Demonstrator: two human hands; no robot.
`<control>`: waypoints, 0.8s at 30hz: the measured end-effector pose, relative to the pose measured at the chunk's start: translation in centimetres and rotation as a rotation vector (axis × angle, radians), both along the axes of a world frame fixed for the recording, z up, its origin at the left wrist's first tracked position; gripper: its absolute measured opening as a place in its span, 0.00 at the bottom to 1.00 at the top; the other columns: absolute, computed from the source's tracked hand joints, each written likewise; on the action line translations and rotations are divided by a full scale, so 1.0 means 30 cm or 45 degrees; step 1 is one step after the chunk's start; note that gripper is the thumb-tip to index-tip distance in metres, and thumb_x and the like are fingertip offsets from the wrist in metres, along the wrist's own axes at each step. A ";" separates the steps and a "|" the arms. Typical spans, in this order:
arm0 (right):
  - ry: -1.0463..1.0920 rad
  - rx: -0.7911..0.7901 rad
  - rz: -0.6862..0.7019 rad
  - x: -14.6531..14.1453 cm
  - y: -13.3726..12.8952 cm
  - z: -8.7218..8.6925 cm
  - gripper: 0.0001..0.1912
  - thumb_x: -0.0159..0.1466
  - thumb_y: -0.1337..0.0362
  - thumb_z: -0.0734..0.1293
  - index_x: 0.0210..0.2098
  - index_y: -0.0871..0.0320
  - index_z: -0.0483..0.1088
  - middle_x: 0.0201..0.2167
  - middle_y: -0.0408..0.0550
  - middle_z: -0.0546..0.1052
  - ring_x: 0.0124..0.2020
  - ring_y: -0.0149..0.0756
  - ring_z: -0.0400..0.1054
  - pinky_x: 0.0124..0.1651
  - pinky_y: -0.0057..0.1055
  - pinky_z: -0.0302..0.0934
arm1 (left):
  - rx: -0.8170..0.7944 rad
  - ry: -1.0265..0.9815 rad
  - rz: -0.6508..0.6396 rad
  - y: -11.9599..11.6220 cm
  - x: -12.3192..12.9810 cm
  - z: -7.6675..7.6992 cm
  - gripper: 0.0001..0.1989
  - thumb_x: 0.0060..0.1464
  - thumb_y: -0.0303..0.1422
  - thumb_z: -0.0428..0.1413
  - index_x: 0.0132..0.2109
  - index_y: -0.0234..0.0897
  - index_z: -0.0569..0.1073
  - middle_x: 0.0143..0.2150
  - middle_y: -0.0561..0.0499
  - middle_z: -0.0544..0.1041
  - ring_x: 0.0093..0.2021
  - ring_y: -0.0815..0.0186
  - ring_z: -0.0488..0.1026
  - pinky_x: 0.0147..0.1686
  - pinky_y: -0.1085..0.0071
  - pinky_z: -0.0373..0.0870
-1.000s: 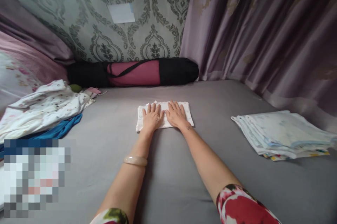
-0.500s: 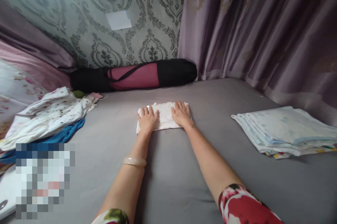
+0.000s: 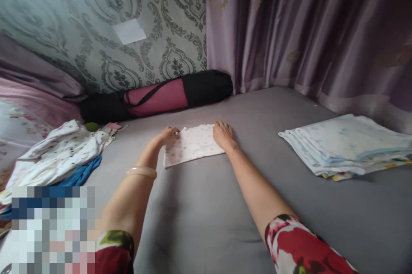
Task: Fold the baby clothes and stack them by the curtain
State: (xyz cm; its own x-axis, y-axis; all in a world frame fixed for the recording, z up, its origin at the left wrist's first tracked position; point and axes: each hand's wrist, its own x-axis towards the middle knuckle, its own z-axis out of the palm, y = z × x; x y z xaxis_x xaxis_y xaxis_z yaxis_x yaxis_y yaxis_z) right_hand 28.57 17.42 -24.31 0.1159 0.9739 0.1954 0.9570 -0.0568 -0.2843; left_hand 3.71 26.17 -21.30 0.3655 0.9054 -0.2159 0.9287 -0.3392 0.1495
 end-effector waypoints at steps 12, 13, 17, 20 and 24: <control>0.016 -0.312 0.082 0.040 0.057 0.096 0.17 0.68 0.64 0.59 0.53 0.58 0.70 0.58 0.58 0.67 0.59 0.47 0.58 0.57 0.39 0.54 | -0.116 -0.224 0.085 0.017 -0.017 0.026 0.14 0.42 0.36 0.56 0.36 0.34 0.76 0.35 0.47 0.80 0.35 0.61 0.75 0.31 0.73 0.66; 0.018 -0.313 0.092 0.047 0.062 0.106 0.17 0.67 0.64 0.61 0.53 0.57 0.70 0.58 0.57 0.67 0.59 0.47 0.58 0.57 0.38 0.54 | -0.097 -0.247 0.083 0.008 -0.018 0.027 0.13 0.42 0.36 0.55 0.36 0.34 0.75 0.34 0.47 0.79 0.35 0.61 0.74 0.31 0.73 0.66; 0.046 -0.279 0.130 0.078 0.064 0.144 0.18 0.63 0.65 0.66 0.53 0.57 0.71 0.57 0.55 0.69 0.58 0.44 0.61 0.55 0.33 0.56 | -0.009 -0.363 0.065 -0.037 -0.034 0.046 0.14 0.43 0.38 0.54 0.35 0.34 0.73 0.31 0.50 0.75 0.34 0.64 0.71 0.31 0.73 0.64; 0.086 -0.243 0.173 0.106 0.043 0.183 0.16 0.61 0.66 0.67 0.50 0.57 0.73 0.52 0.52 0.74 0.53 0.40 0.66 0.50 0.29 0.59 | 0.037 -0.565 0.015 -0.079 -0.055 0.090 0.15 0.42 0.41 0.55 0.34 0.34 0.72 0.27 0.53 0.72 0.30 0.66 0.69 0.29 0.73 0.63; 0.129 -0.189 0.253 0.147 -0.011 0.256 0.14 0.60 0.65 0.68 0.47 0.57 0.74 0.44 0.47 0.78 0.44 0.35 0.71 0.43 0.24 0.61 | 0.013 -0.772 -0.068 -0.147 -0.079 0.188 0.21 0.41 0.46 0.57 0.38 0.33 0.73 0.27 0.54 0.71 0.28 0.68 0.67 0.28 0.73 0.62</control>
